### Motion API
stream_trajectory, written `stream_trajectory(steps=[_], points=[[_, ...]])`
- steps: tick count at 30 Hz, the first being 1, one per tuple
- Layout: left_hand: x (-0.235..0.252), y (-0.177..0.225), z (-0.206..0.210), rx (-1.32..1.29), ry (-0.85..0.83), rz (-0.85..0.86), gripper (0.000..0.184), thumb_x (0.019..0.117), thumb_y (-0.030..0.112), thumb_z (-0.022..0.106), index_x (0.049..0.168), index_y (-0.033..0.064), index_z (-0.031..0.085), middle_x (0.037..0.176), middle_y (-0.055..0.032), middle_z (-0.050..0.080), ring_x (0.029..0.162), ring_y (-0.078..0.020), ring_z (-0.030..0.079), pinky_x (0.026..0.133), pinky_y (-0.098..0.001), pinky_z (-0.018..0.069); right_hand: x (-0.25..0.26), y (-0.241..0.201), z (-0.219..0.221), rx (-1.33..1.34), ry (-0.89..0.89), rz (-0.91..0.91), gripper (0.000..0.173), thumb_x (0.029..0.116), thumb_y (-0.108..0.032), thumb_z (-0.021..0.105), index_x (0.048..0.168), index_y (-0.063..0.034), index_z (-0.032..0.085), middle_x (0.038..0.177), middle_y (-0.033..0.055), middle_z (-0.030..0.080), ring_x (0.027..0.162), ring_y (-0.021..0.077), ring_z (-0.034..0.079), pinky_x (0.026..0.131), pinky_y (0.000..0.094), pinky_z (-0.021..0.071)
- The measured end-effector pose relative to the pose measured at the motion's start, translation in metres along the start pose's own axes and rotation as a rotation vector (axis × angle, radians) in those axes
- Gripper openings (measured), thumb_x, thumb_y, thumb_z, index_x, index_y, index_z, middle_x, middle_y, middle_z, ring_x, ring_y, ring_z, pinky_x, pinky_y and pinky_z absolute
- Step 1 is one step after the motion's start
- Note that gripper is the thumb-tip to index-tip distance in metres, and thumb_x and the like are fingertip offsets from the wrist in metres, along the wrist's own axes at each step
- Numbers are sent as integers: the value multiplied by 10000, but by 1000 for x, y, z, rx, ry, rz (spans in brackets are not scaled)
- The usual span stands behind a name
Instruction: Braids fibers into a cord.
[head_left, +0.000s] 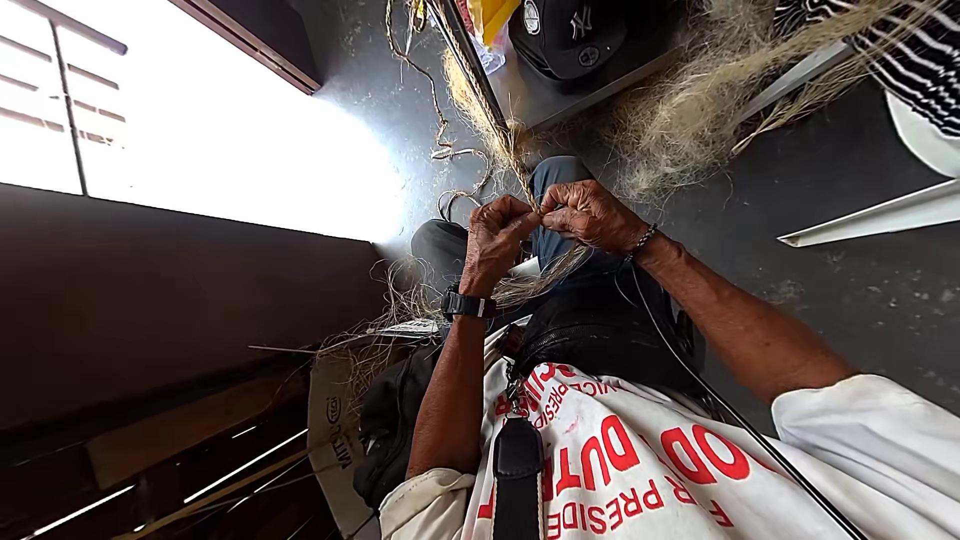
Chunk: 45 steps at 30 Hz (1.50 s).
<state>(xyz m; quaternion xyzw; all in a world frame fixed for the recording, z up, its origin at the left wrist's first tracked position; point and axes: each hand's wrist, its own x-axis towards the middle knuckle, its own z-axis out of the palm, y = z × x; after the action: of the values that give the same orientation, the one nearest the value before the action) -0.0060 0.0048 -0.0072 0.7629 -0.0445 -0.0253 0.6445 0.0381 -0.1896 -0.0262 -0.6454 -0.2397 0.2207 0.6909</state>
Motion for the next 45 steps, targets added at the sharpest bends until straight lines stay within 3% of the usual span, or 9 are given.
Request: stream_trajectory(steps=[5,10,15,17,23,26,31,34,45], points=[[-14,5,10,178,35,-37,108,989,128,610,889,88,613,655,8,554,506,-65,487,468,-203,404,-6,-12,-9,-400,49,32,123,972,-102,640,865,-51,673,726,34,642,654,111,597,652,329,488],[-5,-9,29,24,159,-182,107,986,71,607,889,42,638,674,-6,665,511,-54,534,481,-220,430,-19,-19,-2,-652,113,-68,143,933,-139,597,824,-83,671,655,58,596,614,227,596,572,479,456],[-13,10,42,-270,190,-429,182,1029,126,546,849,132,572,569,26,468,371,-30,290,345,-172,245,-41,-1,19,-772,118,-184,130,913,-111,571,855,-86,684,605,78,587,546,281,611,480,490,452],[-17,10,43,-377,199,-436,182,1052,123,513,878,134,565,630,17,545,384,-11,297,352,-156,245,-49,5,20,-772,106,-226,169,885,-83,590,907,-62,755,625,91,633,551,283,633,487,491,480],[-30,9,39,-350,193,-383,165,1062,150,526,902,141,562,614,5,510,359,-21,257,333,-147,218,-48,3,-7,-561,153,-244,185,943,-107,661,1079,-44,770,1090,135,710,1010,227,687,917,391,571],[-33,8,37,-281,185,-358,152,1052,169,557,902,144,568,572,-8,486,345,-40,250,329,-160,204,-36,-6,-11,-391,169,-68,310,960,-79,636,1262,-16,668,1187,141,694,1042,197,695,920,356,580],[-34,4,38,-244,205,-308,153,1031,177,588,882,149,605,581,-7,517,379,-52,324,353,-178,250,-4,3,0,63,40,270,214,1016,-42,566,1201,23,651,916,115,718,689,150,687,648,318,610],[-27,1,37,-255,248,-314,154,1006,99,591,853,114,597,597,0,533,407,-47,372,370,-177,286,0,8,5,212,61,369,110,1010,-52,569,1037,-8,667,635,2,547,419,48,387,372,203,326],[-33,9,25,88,196,-230,138,1024,149,605,900,88,612,622,-43,544,461,-133,459,429,-266,381,-6,17,10,162,106,153,86,980,-82,635,969,-39,709,534,-13,461,369,44,333,332,208,297]])
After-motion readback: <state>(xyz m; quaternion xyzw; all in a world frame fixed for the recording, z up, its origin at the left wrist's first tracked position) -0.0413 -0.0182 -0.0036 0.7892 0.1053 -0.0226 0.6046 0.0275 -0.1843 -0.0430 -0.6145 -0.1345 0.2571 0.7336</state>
